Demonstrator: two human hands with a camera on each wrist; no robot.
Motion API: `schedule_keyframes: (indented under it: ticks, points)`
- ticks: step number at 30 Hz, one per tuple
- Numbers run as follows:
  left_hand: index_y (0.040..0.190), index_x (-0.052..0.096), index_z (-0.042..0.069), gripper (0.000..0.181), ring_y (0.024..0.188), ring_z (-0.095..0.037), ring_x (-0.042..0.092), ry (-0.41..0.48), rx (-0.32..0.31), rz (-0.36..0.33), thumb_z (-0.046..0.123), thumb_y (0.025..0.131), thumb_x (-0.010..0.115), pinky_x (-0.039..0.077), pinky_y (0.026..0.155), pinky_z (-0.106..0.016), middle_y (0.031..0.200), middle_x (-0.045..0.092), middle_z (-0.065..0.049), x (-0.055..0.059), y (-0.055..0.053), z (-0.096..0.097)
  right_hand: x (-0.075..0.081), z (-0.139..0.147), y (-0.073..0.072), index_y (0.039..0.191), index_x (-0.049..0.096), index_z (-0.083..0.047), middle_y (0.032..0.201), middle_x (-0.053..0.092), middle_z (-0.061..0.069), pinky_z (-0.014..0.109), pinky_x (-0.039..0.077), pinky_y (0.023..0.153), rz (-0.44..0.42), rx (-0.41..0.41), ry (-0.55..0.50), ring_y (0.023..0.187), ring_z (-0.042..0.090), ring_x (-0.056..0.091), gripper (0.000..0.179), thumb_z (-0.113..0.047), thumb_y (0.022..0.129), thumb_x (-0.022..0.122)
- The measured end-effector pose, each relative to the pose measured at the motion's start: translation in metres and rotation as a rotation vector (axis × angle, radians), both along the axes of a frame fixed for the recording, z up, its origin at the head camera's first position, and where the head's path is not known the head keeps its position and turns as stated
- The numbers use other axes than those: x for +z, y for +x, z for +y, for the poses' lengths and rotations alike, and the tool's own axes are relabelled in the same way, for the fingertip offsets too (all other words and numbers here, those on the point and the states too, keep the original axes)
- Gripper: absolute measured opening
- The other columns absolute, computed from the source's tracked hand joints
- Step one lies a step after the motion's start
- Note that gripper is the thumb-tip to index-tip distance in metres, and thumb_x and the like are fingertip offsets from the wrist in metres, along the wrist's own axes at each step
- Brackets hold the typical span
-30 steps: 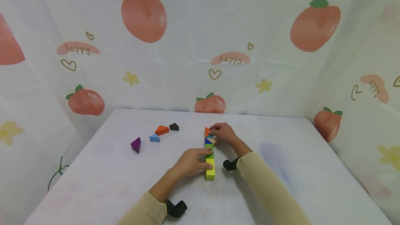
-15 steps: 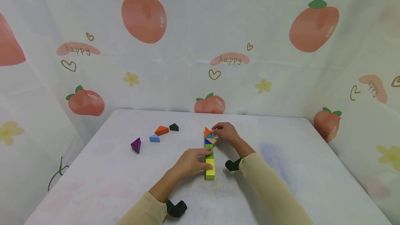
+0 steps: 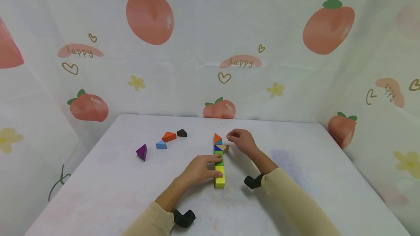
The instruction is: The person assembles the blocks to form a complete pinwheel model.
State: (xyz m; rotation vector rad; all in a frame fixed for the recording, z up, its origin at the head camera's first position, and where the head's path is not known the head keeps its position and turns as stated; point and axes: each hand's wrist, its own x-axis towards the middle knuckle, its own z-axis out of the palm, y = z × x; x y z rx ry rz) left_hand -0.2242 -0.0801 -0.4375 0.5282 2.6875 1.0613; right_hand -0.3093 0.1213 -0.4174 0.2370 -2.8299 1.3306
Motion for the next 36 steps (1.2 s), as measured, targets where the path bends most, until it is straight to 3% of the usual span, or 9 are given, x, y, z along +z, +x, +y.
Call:
schedule_keyframes:
  ticks: [8,15,20,25,30,36]
  points:
    - [0.136,0.060,0.026,0.059,0.133,-0.025,0.044,-0.001,-0.012,0.009,0.041,0.081,0.077,0.041,0.103,-0.050,0.138,0.055,0.006,0.003,-0.002,0.001,-0.007,0.003,0.019,0.098,0.073,-0.011,0.094,0.069,0.000,0.032,0.052,0.074,-0.016,0.005,-0.008,0.084,0.021,0.056,0.014,-0.022,0.093,0.067]
    - [0.134,0.061,0.026,0.057,0.134,-0.024,0.043,0.006,-0.007,-0.004,0.041,0.082,0.077,0.041,0.103,-0.049,0.137,0.055,0.011,0.004,-0.001,0.003,-0.018,0.006,0.038,0.100,0.073,-0.012,0.099,0.069,-0.001,0.037,0.052,0.086,-0.054,0.009,-0.073,0.094,0.019,0.059,0.011,-0.016,0.092,0.068]
    - [0.132,0.063,0.025,0.050,0.133,-0.023,0.044,0.034,-0.004,-0.002,0.038,0.085,0.075,0.040,0.103,-0.049,0.135,0.056,0.013,0.005,0.000,0.001,-0.021,0.004,0.055,0.111,0.071,-0.012,0.107,0.069,0.001,0.038,0.053,0.088,-0.081,0.022,-0.106,0.099,0.021,0.062,0.021,-0.015,0.091,0.069]
    - [0.129,0.066,0.026,0.043,0.131,-0.023,0.046,0.059,0.002,0.055,0.033,0.087,0.074,0.042,0.102,-0.048,0.133,0.059,0.010,0.005,-0.002,-0.004,-0.024,0.002,0.070,0.125,0.065,-0.014,0.116,0.067,0.005,0.042,0.053,0.087,-0.092,0.076,-0.089,0.105,0.025,0.061,0.037,-0.018,0.089,0.072]
    - [0.126,0.067,0.026,0.037,0.128,-0.023,0.050,0.103,0.005,0.113,0.031,0.090,0.071,0.043,0.101,-0.049,0.130,0.062,0.006,0.006,-0.004,-0.012,-0.025,-0.002,0.080,0.132,0.062,-0.017,0.130,0.061,0.007,0.054,0.044,0.097,-0.074,0.126,-0.032,0.121,0.031,0.054,0.047,-0.024,0.087,0.074]
    - [0.127,0.067,0.025,0.036,0.126,-0.022,0.052,0.114,0.052,0.156,0.030,0.091,0.069,0.044,0.100,-0.049,0.127,0.063,0.005,0.009,-0.008,-0.023,-0.021,-0.008,0.084,0.136,0.059,-0.018,0.138,0.056,0.006,0.058,0.040,0.100,-0.104,0.123,0.038,0.130,0.033,0.045,0.053,-0.029,0.086,0.075]
